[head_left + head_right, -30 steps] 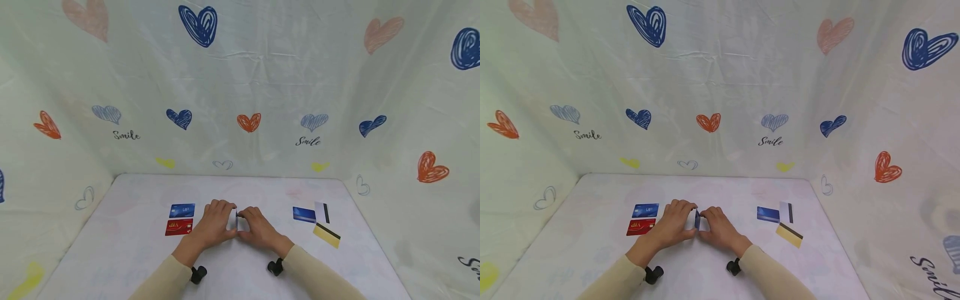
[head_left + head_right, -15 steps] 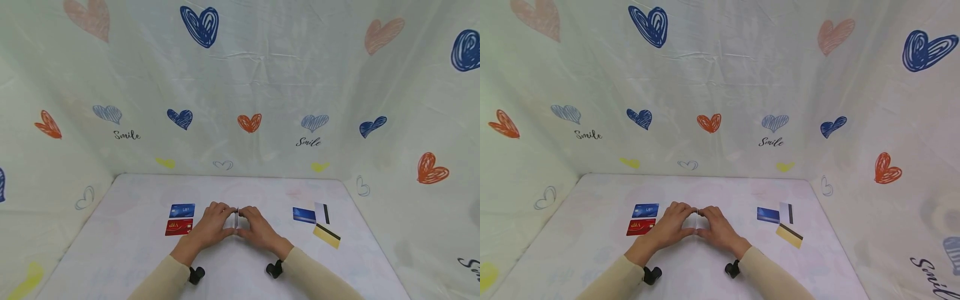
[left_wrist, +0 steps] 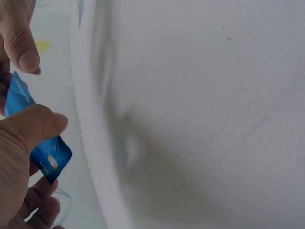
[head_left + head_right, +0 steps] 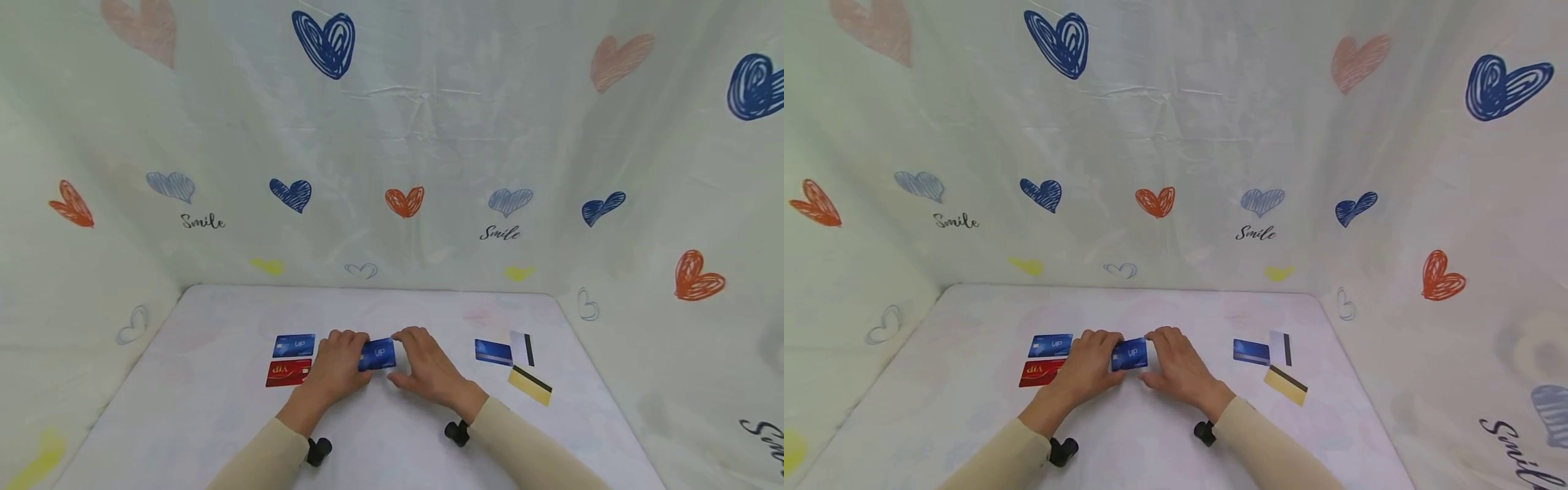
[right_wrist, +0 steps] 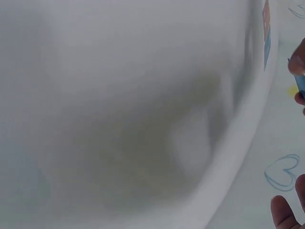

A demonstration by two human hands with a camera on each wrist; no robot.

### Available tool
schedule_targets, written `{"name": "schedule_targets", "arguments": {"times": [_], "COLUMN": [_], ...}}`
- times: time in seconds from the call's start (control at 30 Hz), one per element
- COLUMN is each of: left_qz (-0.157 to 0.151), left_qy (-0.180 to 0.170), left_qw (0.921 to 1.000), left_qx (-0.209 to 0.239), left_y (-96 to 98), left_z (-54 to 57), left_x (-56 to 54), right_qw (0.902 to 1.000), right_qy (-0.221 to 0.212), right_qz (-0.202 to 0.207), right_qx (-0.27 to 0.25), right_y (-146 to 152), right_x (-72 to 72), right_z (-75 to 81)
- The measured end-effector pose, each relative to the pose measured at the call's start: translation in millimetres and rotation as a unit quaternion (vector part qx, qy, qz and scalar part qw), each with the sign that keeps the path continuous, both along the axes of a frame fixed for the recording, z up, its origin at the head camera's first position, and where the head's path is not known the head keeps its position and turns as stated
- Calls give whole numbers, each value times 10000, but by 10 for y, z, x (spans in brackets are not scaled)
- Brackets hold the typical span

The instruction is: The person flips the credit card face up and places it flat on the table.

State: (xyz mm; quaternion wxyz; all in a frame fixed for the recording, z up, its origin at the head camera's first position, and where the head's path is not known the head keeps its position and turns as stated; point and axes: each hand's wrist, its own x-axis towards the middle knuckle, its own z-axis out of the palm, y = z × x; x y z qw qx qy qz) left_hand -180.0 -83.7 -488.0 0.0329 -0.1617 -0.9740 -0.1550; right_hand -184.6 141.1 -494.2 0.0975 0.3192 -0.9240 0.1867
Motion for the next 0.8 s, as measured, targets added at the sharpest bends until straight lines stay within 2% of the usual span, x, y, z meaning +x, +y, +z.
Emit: {"name": "schedule_targets", "arguments": {"times": [0.1,0.2,0.4,0.8], "left_qz": [86,32,-60,-149], "left_qy": [151,167,195,365], "left_qw": [9997,9995,9992,9983], "left_qx": [-170,-250,-338,-433], "left_y": [-14,-10,-5,-7], "left_z": [-36,-57,-69,-104], "left_x": [-4,-3,1,9], "right_qw": [9974,9940,9905,9909], "right_qy": [581,794,858,726], "right_qz": [79,51,5,-106], "right_qx": [413,749,1077,1130], "right_y": [-12,-24,-48,-25], "right_x": [-31,-44,-50,-96], "right_z": [53,68,22,-92]}}
